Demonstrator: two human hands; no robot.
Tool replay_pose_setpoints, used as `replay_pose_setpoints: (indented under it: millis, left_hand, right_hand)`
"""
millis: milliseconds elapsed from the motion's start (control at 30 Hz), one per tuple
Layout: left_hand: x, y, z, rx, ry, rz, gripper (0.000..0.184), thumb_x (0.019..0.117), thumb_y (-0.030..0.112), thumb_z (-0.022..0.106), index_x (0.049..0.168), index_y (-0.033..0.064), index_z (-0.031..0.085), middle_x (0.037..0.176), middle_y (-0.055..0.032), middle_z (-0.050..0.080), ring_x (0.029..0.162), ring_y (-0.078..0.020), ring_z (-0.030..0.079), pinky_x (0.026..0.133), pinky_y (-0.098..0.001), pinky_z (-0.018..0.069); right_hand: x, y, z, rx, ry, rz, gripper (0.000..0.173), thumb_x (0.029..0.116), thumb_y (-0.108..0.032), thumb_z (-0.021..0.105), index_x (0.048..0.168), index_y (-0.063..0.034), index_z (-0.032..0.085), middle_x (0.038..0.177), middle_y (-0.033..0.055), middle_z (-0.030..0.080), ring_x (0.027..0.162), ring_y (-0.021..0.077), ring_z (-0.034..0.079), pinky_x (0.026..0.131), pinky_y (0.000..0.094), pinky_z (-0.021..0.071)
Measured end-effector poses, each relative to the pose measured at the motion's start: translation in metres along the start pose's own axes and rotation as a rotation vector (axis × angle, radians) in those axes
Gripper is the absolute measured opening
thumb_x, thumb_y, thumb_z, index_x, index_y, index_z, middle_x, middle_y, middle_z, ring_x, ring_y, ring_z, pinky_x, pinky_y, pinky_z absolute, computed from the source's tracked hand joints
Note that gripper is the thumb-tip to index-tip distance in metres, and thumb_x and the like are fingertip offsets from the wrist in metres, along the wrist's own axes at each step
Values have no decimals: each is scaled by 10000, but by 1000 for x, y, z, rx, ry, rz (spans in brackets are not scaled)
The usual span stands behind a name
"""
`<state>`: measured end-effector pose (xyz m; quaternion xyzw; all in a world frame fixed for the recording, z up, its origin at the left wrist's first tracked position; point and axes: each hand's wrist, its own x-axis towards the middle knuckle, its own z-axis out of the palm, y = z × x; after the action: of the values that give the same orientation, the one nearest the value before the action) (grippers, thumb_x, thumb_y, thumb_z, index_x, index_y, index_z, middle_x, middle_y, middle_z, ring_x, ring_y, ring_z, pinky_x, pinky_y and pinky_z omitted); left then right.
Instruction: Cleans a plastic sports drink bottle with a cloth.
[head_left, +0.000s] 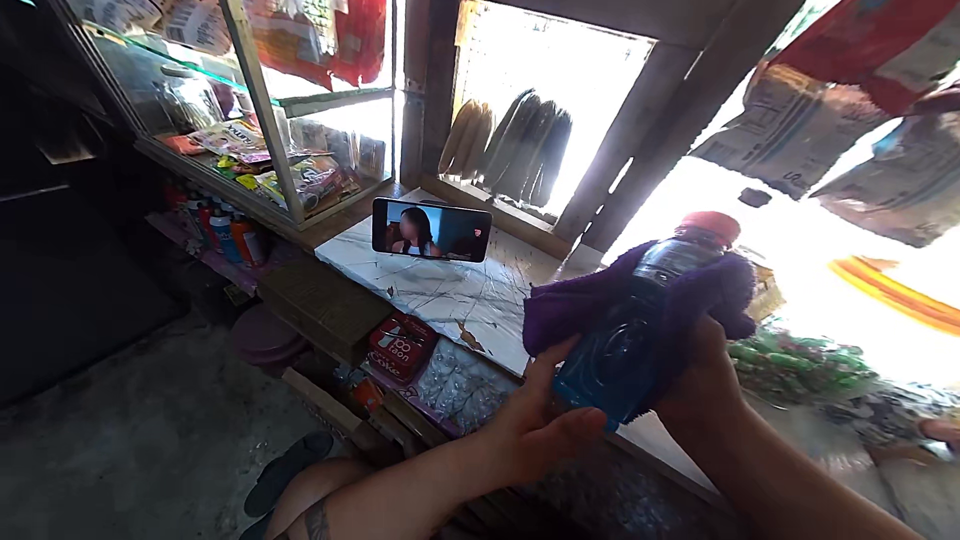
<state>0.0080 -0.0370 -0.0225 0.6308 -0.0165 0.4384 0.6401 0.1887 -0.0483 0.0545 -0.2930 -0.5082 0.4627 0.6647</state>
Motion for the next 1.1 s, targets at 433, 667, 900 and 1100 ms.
replay_pose_setpoints:
  millis: [433, 667, 900, 1100]
  left_hand:
    - [1, 2, -9, 973, 247, 211, 753, 898, 450, 750, 1462, 23, 491, 1123, -179, 661, 851, -148, 665, 691, -272, 574]
    - [-1, 4, -9, 415, 16, -27, 845, 1035, 445, 550, 1581, -29, 115, 1218, -141, 624, 725, -16, 638, 668, -219, 582]
    - [-1, -2, -8, 445, 143, 85, 710, 1026, 294, 609, 1550, -23, 247, 1184, -149, 634, 821, -48, 651, 718, -227, 579]
    - [0, -1, -7, 1137, 281, 268, 609, 870, 321, 775, 1415, 154, 561, 1117, -196, 621, 862, -186, 655, 653, -269, 558]
  right_hand:
    - [0, 4, 4, -27, 178, 46, 129, 889, -274, 736, 987, -197, 704, 853, -15, 739, 804, 60, 712, 756, 260, 612]
    - [2, 0, -1, 52, 115, -23, 251, 839, -440, 786, 989, -251, 718, 889, -51, 737, 840, 35, 706, 756, 235, 605]
    - [6, 7, -3, 64, 90, 14, 273, 866, -454, 769, 1023, -238, 711, 898, -41, 732, 844, 51, 704, 751, 254, 606]
    - [5, 9, -4, 32, 118, 5, 273, 863, -425, 783, 1033, -228, 700, 895, -34, 729, 835, 60, 704, 743, 260, 608]
